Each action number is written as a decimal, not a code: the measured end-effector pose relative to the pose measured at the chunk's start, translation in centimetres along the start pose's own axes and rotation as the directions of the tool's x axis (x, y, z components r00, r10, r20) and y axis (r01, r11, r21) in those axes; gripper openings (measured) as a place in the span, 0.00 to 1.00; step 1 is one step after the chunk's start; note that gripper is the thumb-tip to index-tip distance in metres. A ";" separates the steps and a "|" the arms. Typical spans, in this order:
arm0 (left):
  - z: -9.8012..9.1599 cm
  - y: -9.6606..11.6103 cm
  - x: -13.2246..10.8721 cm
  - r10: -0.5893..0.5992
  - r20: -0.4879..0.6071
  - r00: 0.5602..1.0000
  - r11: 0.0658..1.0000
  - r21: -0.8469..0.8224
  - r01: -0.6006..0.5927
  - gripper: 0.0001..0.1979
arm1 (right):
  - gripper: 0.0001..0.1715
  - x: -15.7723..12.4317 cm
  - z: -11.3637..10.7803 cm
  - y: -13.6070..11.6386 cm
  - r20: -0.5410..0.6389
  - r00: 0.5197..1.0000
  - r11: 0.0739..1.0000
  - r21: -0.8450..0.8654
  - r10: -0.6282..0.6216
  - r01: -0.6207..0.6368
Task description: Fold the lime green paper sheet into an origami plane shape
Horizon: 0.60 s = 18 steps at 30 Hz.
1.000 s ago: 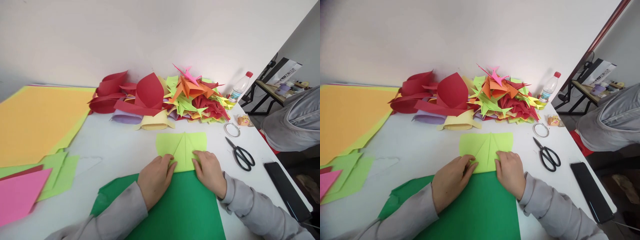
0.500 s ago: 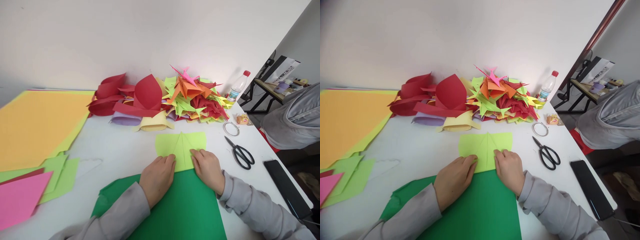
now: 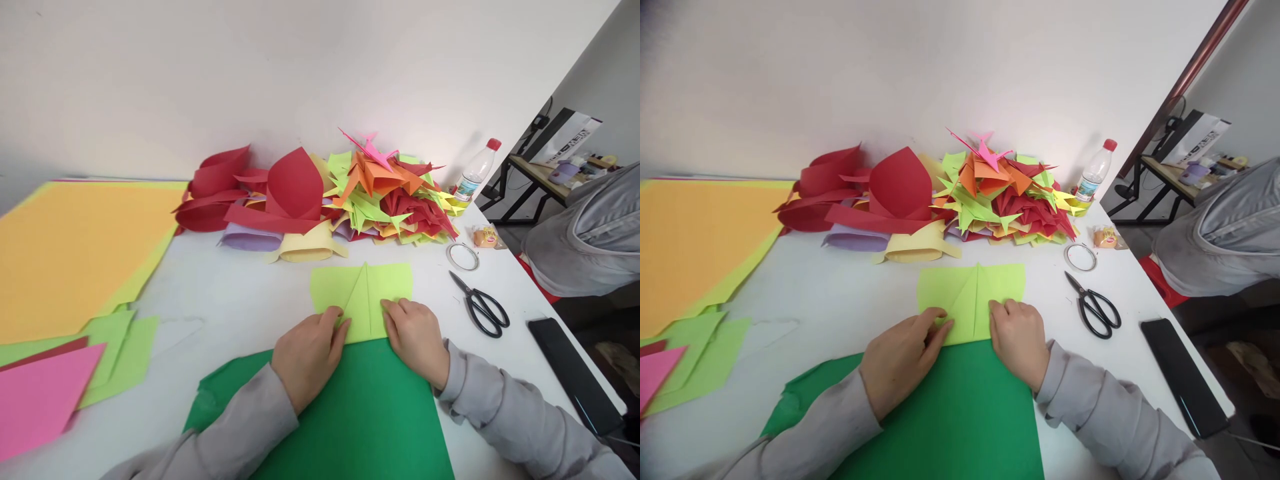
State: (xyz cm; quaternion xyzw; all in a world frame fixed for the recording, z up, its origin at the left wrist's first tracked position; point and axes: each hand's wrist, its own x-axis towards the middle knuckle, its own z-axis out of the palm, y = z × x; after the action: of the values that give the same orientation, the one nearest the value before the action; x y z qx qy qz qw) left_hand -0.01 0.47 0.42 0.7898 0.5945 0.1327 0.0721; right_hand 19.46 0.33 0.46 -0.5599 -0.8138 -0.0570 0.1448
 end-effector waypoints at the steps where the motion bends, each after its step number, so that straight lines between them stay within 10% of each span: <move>1: 0.0 -0.1 -0.1 -0.016 -0.005 1.000 1.000 -0.019 0.016 0.11 | 0.13 0.0 0.0 0.0 0.003 1.000 1.000 -0.001 -0.001 0.001; 18: 0.2 0.3 -0.2 0.164 -0.042 0.986 0.962 0.228 -0.150 0.14 | 0.13 0.0 0.1 0.0 0.016 1.000 0.999 -0.048 -0.023 0.023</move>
State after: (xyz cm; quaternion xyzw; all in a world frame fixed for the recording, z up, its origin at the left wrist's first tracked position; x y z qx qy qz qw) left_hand 0.27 0.24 0.29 0.8331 0.5432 0.0939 -0.0461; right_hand 19.41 0.33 0.39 -0.5543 -0.8197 -0.0741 0.1241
